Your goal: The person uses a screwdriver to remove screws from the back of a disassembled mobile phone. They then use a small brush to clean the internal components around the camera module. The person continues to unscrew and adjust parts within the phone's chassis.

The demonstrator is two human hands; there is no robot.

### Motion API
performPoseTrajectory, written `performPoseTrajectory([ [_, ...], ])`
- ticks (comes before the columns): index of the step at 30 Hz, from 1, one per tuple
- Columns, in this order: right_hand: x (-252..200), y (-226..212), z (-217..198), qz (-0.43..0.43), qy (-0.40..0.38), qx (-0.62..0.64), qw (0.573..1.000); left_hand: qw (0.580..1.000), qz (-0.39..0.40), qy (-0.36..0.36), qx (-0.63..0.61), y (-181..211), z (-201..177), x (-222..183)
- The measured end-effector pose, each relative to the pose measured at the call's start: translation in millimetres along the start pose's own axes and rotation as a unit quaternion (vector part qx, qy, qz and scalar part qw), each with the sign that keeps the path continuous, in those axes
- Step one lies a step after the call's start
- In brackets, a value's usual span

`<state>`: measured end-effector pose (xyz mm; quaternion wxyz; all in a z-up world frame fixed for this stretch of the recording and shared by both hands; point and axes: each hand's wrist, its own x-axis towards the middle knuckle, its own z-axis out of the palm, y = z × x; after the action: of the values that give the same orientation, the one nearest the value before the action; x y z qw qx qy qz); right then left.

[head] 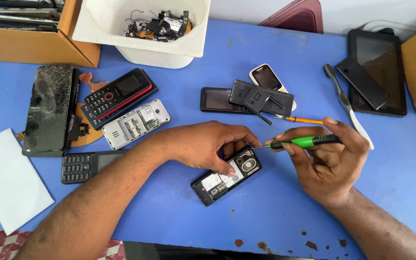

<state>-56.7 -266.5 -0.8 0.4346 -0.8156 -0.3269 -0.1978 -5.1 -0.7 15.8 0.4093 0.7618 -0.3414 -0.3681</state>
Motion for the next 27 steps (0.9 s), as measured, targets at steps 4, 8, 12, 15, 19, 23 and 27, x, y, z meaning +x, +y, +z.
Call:
performPoseTrajectory([
  [4,-1.0,-1.7,-1.7,-0.024,-0.008,0.01,1.0,1.0,-0.011,-0.005,0.004,2.4,-1.5,-0.3],
  [8,-2.3,-2.6,-1.3,-0.053,-0.019,0.024,0.998,1.0,-0.027,-0.01,-0.003,3.3,-1.3,0.0],
  [12,0.1,-8.5,-0.7,-0.064,-0.034,-0.003,0.997,1.0,-0.007,-0.006,-0.017,2.7,-0.1,-0.1],
  [15,3.4,-15.7,-1.7,-0.092,-0.054,-0.056,0.993,1.0,-0.003,-0.001,-0.007,2.1,0.3,0.1],
  [19,9.2,-15.8,0.7,-0.192,-0.053,-0.067,0.978,1.0,0.004,-0.001,-0.009,0.1,1.5,1.2],
  [23,3.5,-14.4,0.9,-0.149,-0.051,-0.066,0.985,1.0,0.015,0.002,-0.008,-3.8,2.1,1.8],
  [27,-4.1,-9.3,-1.8,-0.072,-0.036,-0.043,0.996,1.0,0.009,0.004,-0.001,-3.8,2.3,1.4],
])
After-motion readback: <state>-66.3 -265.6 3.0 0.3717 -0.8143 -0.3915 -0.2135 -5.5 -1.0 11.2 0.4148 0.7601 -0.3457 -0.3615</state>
